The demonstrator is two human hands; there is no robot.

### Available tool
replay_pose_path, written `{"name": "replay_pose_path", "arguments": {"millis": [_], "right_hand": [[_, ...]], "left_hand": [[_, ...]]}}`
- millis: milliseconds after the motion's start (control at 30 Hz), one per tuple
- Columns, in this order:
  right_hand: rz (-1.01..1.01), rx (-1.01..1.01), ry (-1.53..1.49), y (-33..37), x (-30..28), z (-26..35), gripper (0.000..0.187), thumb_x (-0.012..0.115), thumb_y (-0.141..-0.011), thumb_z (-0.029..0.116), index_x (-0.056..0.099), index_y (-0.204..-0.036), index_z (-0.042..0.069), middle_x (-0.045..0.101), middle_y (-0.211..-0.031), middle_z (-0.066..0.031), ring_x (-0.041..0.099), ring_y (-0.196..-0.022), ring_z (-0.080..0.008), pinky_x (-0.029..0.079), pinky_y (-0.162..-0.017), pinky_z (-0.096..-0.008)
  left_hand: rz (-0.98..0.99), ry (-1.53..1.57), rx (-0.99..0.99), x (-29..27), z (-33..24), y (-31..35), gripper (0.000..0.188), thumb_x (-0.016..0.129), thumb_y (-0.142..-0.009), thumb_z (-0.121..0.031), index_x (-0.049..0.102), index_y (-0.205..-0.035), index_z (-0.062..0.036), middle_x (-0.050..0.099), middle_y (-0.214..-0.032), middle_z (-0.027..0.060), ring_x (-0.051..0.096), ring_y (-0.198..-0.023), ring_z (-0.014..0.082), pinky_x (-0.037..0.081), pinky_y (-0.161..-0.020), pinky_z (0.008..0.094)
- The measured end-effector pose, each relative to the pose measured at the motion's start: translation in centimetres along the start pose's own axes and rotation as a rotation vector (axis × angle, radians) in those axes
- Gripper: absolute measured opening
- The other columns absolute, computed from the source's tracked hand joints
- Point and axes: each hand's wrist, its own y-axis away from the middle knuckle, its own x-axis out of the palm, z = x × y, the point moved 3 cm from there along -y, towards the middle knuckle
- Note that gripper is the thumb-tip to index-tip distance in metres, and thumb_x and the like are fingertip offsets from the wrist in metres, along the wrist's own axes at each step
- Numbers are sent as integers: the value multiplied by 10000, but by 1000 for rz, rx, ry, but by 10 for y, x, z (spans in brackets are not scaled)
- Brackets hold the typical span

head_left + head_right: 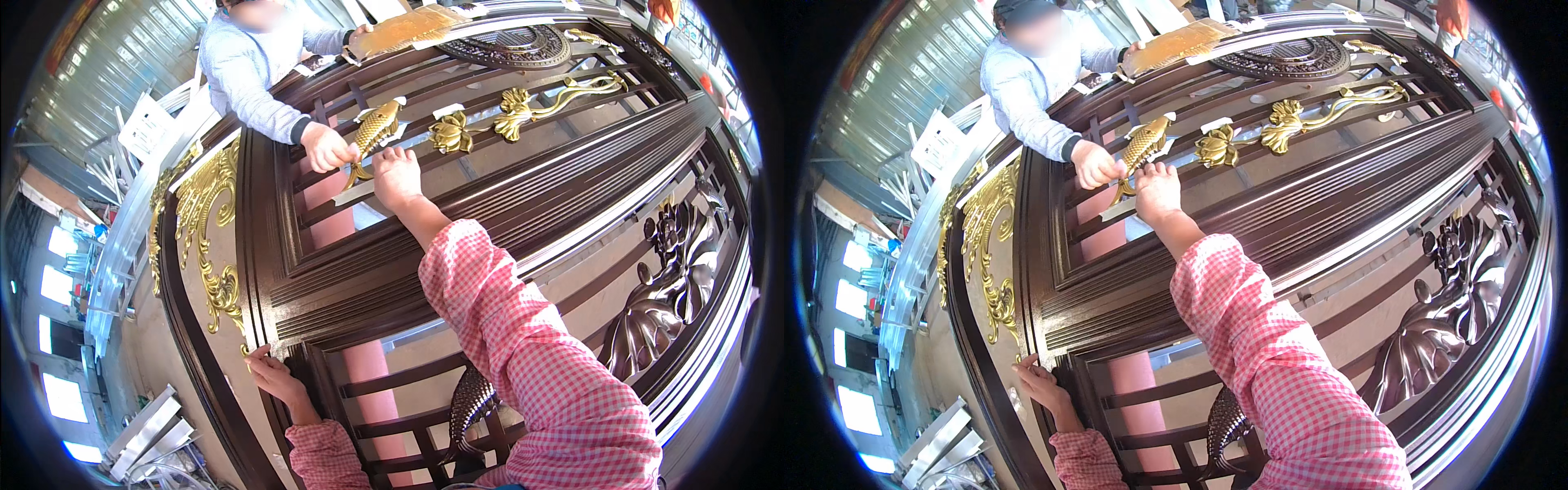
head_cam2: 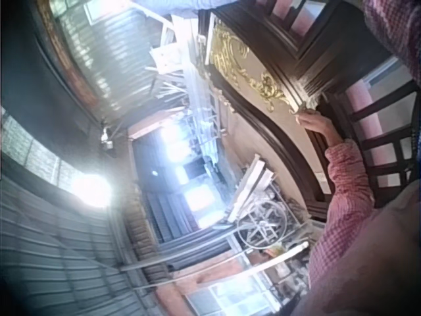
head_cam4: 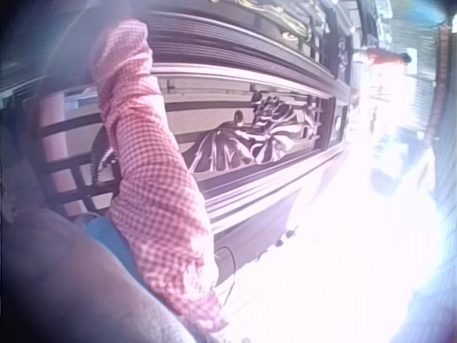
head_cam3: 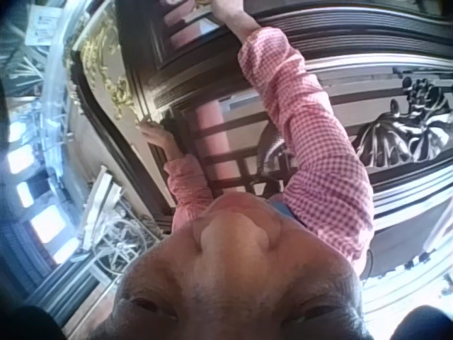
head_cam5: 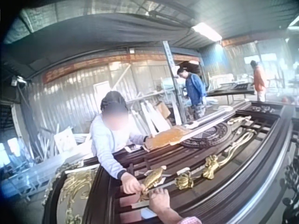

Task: The person rubs a gold-leafed cardboard sheet against a decorative brass rosette on a dark wooden door. They then apply white tape to the door's upper grille and decorative elements.

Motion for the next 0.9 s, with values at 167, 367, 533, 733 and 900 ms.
{"name": "replay_pose_path", "arguments": {"millis": [167, 367, 533, 733, 900], "right_hand": [[-1, 14, 36, -3, -2, -6, 189, 572, -815, 129, 665, -978, 117, 643, -1027, -68, 581, -1051, -225, 399, -905, -386], [-159, 135, -9, -6, 6, -26, 115, 614, -789, 126, 691, -874, 139, 653, -943, -58, 602, -989, -258, 423, -861, -406], [-105, 50, -129, -5, 16, -21, 86, 621, -751, 113, 692, -774, 156, 638, -938, -52, 586, -1005, -257, 434, -872, -406], [-104, -7, -55, -5, 13, -21, 78, 623, -799, 159, 699, -813, 146, 638, -930, -56, 593, -989, -262, 448, -859, -412], [31, 45, 95, -5, 13, -23, 140, 621, -801, 144, 719, -898, 167, 623, -1042, -69, 567, -1087, -250, 429, -912, -402]], "left_hand": [[24, 14, 10, 9, -9, 4, 517, 368, -1059, -463, 610, -878, -45, 286, -564, -80, 236, -466, 20, 161, -410, 211], [10, 41, -39, 3, 2, -1, 517, 362, -1060, -461, 613, -882, -46, 303, -558, -74, 240, -458, 19, 163, -403, 209], [5, 9, -34, 1, 9, -3, 526, 354, -1060, -455, 622, -882, -39, 301, -542, -72, 241, -450, 25, 169, -399, 215], [-5, 13, -16, 1, 7, -2, 504, 366, -1059, -444, 620, -870, -51, 306, -563, -73, 248, -456, 19, 169, -400, 205], [-6, 58, -38, 1, 6, 0, 487, 381, -1060, -428, 615, -855, -54, 316, -571, -74, 257, -464, 11, 166, -404, 195]]}}
